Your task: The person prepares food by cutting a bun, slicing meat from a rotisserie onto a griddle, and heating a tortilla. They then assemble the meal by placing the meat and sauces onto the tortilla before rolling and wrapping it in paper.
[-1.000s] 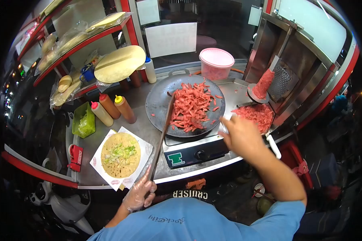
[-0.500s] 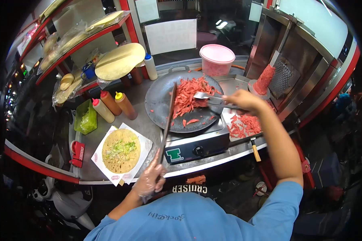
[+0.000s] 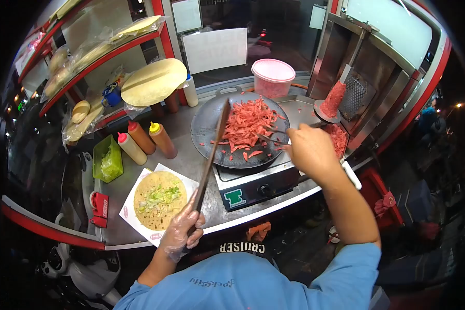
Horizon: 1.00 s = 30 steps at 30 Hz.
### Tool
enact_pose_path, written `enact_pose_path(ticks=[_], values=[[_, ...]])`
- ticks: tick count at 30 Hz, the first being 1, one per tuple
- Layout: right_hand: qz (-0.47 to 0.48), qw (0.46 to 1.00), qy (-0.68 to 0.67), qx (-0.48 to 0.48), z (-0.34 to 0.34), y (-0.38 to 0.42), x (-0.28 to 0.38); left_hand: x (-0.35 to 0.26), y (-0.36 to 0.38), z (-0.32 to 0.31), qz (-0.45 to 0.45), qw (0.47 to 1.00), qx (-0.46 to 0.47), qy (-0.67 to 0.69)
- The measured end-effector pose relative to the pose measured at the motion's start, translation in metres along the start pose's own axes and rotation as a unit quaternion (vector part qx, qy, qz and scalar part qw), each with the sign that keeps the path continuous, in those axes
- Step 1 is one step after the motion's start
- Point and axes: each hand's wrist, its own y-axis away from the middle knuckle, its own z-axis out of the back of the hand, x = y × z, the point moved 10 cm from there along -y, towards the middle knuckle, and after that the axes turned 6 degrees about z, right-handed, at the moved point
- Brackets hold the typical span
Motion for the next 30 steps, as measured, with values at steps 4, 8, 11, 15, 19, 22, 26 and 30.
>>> enact_pose_path(ticks=[4, 8, 11, 15, 19, 22, 26, 30], values=[[-0.016, 0.995, -0.090, -0.044, -0.084, -0.017, -0.001, 0.009, -0.024, 0.015, 0.003, 0.998, 0.049, -0.038], [-0.107, 0.976, -0.185, -0.046, -0.089, -0.035, -0.062, -0.013, -0.021, 0.042, -0.009, 0.998, 0.005, -0.069], [-0.034, 0.989, -0.074, -0.127, -0.105, -0.029, -0.008, -0.016, -0.016, 0.037, -0.017, 0.999, 0.007, -0.043], [-0.035, 0.987, -0.127, -0.092, -0.080, -0.007, -0.020, -0.002, -0.019, 0.026, -0.013, 1.000, 0.025, -0.006], [-0.079, 0.985, -0.144, -0.053, -0.092, -0.032, -0.035, 0.006, -0.015, 0.015, -0.013, 0.996, -0.036, -0.078], [-0.019, 0.983, -0.148, -0.109, -0.085, -0.020, -0.020, 0.004, -0.015, -0.006, -0.037, 0.996, -0.056, -0.054], [-0.110, 0.977, -0.182, -0.022, -0.087, 0.015, -0.073, 0.027, -0.030, -0.020, 0.000, 0.997, -0.058, -0.059], [-0.045, 0.944, -0.278, -0.173, -0.097, 0.015, -0.069, 0.022, -0.020, -0.046, -0.038, 0.991, -0.108, -0.068]])
